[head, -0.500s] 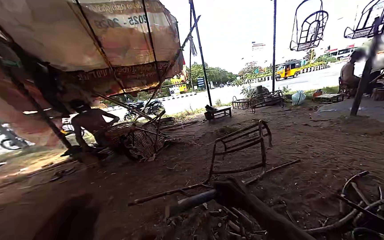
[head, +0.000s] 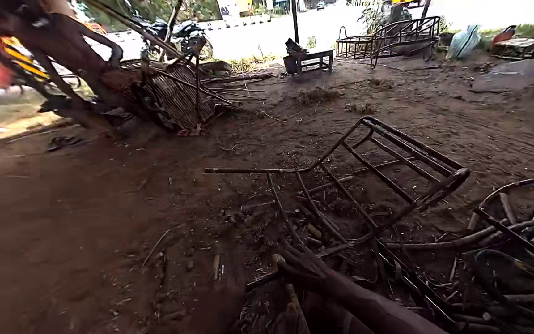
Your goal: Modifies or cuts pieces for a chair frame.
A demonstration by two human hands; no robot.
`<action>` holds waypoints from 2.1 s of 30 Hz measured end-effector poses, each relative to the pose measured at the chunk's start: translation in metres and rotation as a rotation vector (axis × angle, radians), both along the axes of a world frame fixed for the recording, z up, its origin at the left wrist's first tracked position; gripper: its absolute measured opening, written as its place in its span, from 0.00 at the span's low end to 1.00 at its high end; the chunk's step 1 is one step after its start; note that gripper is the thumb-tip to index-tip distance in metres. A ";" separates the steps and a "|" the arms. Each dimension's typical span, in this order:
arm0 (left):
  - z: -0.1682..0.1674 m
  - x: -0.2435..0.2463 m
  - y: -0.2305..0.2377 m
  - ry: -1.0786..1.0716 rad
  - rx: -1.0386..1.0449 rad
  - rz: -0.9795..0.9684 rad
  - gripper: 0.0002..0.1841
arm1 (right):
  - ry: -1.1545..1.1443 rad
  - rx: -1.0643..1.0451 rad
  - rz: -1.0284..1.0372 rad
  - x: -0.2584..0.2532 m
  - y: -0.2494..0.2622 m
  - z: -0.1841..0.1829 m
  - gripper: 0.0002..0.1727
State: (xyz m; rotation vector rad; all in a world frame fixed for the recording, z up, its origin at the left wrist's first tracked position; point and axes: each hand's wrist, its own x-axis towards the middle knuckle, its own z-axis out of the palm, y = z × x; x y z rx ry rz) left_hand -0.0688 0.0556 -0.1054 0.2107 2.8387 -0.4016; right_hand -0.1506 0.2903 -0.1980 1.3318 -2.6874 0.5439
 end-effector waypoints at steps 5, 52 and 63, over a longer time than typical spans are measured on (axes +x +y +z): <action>-0.085 0.006 -0.002 0.073 0.240 0.099 0.29 | -0.465 0.191 -0.742 0.040 0.121 -0.003 0.34; -0.136 -0.052 -0.014 -0.295 0.320 0.245 0.19 | -0.917 -1.210 -0.649 0.212 0.016 0.013 0.27; -0.141 -0.060 -0.022 -0.293 0.370 0.257 0.20 | -0.955 -1.211 -0.705 0.173 -0.004 0.005 0.29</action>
